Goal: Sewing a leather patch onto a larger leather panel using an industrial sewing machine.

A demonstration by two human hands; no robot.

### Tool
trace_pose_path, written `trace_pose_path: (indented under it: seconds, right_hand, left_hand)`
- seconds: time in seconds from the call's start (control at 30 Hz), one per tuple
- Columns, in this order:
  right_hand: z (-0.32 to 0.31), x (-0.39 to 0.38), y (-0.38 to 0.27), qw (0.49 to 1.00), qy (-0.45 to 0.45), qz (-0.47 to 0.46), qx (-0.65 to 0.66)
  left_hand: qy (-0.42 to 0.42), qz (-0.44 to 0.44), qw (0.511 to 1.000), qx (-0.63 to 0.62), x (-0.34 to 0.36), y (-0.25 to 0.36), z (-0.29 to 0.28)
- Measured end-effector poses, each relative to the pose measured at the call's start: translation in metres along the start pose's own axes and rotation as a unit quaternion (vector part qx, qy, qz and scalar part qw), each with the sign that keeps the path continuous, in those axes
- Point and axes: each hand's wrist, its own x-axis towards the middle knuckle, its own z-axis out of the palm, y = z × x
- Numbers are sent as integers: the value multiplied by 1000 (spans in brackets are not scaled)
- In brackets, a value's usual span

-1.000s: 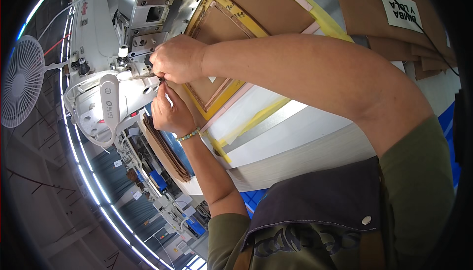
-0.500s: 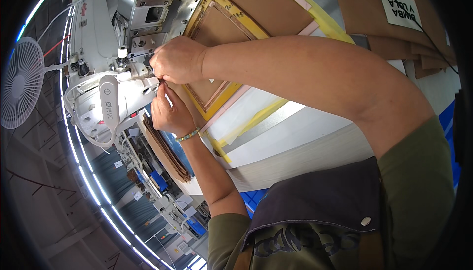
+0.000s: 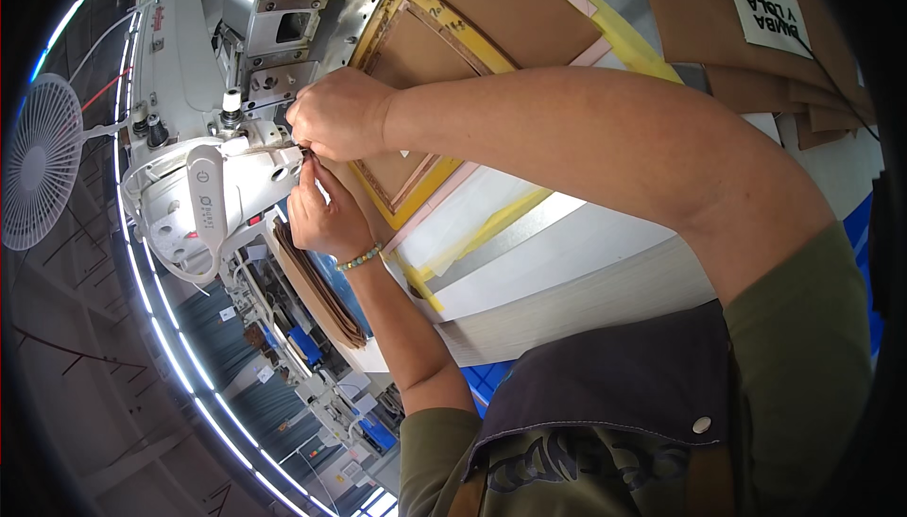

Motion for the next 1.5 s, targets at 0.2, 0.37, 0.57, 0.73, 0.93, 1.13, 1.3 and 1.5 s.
trace_pose_path:
  seconds: [0.2, 0.37, 0.57, 0.73, 0.93, 1.13, 1.3, 1.5]
  right_hand:
    - [-4, -4, -6, 1000, 3, 11, 17]
    - [-12, 0, -2, 970, -79, 198, 120]
    - [-24, 25, 0, 964, -230, 131, 1]
    - [-89, 51, -29, 916, -317, -45, -240]
    - [-253, 26, -68, 820, -485, 58, -297]
    - [-433, -98, -101, 760, -301, 194, -543]
    - [-494, -215, -70, 638, -186, 507, -549]
    - [-529, -364, -9, 633, -82, 464, -614]
  left_hand:
    - [-14, -6, 1000, 7, 0, 1, -2]
    - [-16, -17, 1000, -7, -2, 0, -2]
    - [-4, -38, 999, -31, -6, -5, 2]
    - [-6, -121, 987, -110, -11, -2, 3]
    - [-67, -123, 986, -89, -11, -6, 2]
    - [-42, -107, 987, -111, -15, -5, 3]
    - [-59, -122, 984, -116, -9, 1, 3]
    - [-58, -141, 980, -131, -19, -1, 3]
